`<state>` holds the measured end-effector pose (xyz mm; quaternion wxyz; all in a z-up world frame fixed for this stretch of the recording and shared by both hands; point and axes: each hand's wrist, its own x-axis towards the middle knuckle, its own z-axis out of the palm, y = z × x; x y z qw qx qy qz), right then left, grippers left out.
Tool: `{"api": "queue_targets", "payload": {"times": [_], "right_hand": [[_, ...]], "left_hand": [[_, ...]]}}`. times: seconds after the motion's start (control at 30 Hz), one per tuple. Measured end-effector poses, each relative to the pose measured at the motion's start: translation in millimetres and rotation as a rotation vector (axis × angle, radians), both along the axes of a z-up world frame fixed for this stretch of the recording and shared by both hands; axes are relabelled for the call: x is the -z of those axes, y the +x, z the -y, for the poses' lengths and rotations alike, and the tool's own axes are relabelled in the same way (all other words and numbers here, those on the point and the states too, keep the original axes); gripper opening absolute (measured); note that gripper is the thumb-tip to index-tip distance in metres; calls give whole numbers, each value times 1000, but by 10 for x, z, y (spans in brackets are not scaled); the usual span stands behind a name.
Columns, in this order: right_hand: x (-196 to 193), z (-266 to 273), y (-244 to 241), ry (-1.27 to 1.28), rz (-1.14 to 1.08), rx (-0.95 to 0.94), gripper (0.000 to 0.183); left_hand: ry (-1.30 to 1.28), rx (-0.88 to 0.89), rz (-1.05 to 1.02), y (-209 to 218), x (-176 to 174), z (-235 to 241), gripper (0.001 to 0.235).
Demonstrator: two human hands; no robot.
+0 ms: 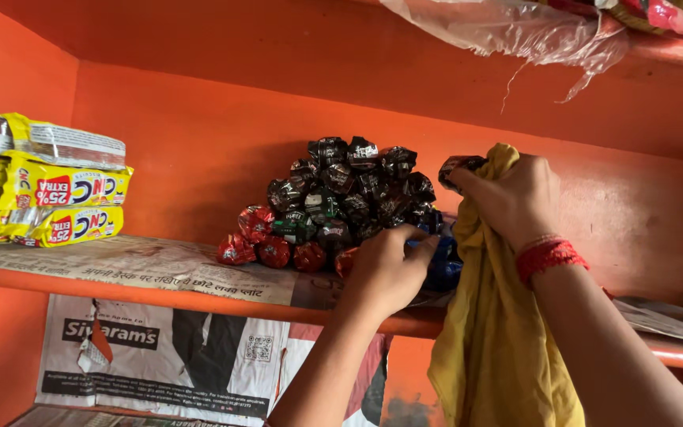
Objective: The person repeatedly picks up small snack packets from a chair covered with a cloth and places them onto an orange shelf. They handle the items one by one, using a yellow cloth to assist in moving them between locations.
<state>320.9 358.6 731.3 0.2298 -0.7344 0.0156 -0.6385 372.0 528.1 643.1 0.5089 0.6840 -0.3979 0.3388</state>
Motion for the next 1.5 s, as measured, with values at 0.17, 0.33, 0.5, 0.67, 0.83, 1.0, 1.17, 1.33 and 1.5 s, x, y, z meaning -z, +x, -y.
{"api": "queue_targets", "payload": {"times": [0.17, 0.33, 0.5, 0.67, 0.83, 1.0, 1.17, 1.33, 1.5], "right_hand": [[-47, 88, 235, 50, -69, -57, 46], [0, 169, 446, -34, -4, -94, 43], [40, 238, 575, 1, -61, 4, 48], [37, 303, 627, 105, -262, 55, 61], [97, 329, 657, -11, -155, 0, 40], [131, 346, 680, -8, -222, -50, 38], [115, 300, 663, -55, -236, 11, 41], [183, 318, 602, -3, -205, -85, 39], [237, 446, 589, -1, -52, -244, 26]], "left_hand": [[33, 2, -81, -29, -35, -24, 38], [66, -36, -66, -7, -26, -10, 37], [80, -45, -33, 10, -20, 13, 36], [98, -54, -43, -6, -21, -2, 35], [103, -54, -22, -13, -22, -6, 34], [105, -49, -14, 5, -18, 2, 34], [111, -47, -30, 25, -22, -3, 34], [116, -68, -29, 53, -14, 15, 35], [126, -84, -32, 83, -12, 26, 35]]}}
